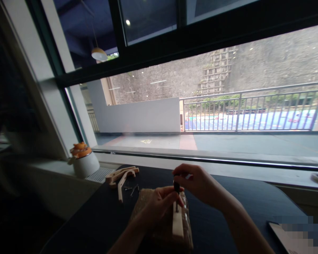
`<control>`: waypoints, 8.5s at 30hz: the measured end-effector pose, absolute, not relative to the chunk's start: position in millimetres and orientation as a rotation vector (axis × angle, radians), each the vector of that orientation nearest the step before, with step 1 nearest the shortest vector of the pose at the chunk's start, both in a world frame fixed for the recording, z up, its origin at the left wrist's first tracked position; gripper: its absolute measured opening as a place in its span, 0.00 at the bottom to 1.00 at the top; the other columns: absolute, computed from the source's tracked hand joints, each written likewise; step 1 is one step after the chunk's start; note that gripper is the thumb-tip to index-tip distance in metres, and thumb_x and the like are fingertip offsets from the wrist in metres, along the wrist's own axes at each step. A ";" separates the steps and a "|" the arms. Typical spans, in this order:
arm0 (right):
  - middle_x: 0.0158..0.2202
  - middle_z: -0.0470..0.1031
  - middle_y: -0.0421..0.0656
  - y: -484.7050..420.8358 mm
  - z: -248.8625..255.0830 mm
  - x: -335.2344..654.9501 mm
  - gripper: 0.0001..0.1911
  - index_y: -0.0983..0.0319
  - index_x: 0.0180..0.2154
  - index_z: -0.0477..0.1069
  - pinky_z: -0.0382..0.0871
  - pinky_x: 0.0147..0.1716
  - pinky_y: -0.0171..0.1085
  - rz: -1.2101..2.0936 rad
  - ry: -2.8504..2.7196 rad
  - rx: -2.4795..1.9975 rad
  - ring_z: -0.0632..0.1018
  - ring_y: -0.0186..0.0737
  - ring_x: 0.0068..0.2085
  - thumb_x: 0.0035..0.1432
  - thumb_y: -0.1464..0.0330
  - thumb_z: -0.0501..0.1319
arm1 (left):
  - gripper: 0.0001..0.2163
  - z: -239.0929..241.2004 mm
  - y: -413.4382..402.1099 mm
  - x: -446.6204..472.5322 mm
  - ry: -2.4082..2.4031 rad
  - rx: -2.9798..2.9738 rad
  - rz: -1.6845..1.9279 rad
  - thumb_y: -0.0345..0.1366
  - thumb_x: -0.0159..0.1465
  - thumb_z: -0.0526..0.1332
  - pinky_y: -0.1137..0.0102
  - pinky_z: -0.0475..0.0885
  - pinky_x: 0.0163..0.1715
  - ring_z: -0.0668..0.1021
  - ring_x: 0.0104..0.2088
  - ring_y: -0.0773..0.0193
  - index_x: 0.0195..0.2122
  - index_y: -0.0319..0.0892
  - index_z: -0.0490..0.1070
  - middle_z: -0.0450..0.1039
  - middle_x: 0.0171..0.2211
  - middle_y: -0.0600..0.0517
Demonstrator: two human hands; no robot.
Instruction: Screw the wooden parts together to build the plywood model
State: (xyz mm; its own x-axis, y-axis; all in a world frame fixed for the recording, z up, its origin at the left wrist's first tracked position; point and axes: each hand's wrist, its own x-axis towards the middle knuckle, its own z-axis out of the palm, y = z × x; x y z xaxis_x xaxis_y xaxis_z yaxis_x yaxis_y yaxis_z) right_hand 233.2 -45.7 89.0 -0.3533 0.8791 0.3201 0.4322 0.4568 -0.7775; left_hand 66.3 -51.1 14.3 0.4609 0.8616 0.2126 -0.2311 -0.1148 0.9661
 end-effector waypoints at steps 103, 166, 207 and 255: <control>0.34 0.79 0.42 -49.8 86.1 223.4 0.13 0.61 0.41 0.76 0.73 0.34 0.37 0.771 -2.027 -1.076 0.78 0.40 0.32 0.56 0.64 0.59 | 0.10 16.0 -49.4 64.0 0.565 1.434 1.019 0.38 0.60 0.56 0.73 0.64 0.32 0.69 0.28 0.67 0.27 0.39 0.73 0.70 0.26 0.52; 0.35 0.77 0.41 -62.6 98.4 222.6 0.09 0.58 0.38 0.74 0.69 0.31 0.34 0.404 -2.139 -1.129 0.76 0.38 0.32 0.56 0.66 0.57 | 0.12 15.4 -51.7 63.0 0.663 1.489 0.969 0.39 0.59 0.55 0.73 0.64 0.33 0.70 0.28 0.66 0.25 0.40 0.72 0.69 0.26 0.52; 0.32 0.78 0.39 -64.1 97.7 224.3 0.10 0.57 0.41 0.72 0.68 0.31 0.34 0.461 -2.146 -1.192 0.76 0.37 0.31 0.57 0.65 0.57 | 0.11 9.9 -49.4 62.5 0.618 1.461 0.956 0.36 0.61 0.54 0.74 0.63 0.29 0.69 0.27 0.68 0.27 0.39 0.73 0.69 0.26 0.53; 0.35 0.78 0.42 -64.1 99.1 220.9 0.13 0.59 0.43 0.73 0.69 0.32 0.35 0.437 -2.140 -1.150 0.77 0.38 0.32 0.59 0.65 0.56 | 0.10 13.5 -50.3 62.0 0.674 1.439 0.949 0.37 0.59 0.56 0.74 0.64 0.30 0.70 0.28 0.67 0.27 0.40 0.74 0.72 0.26 0.53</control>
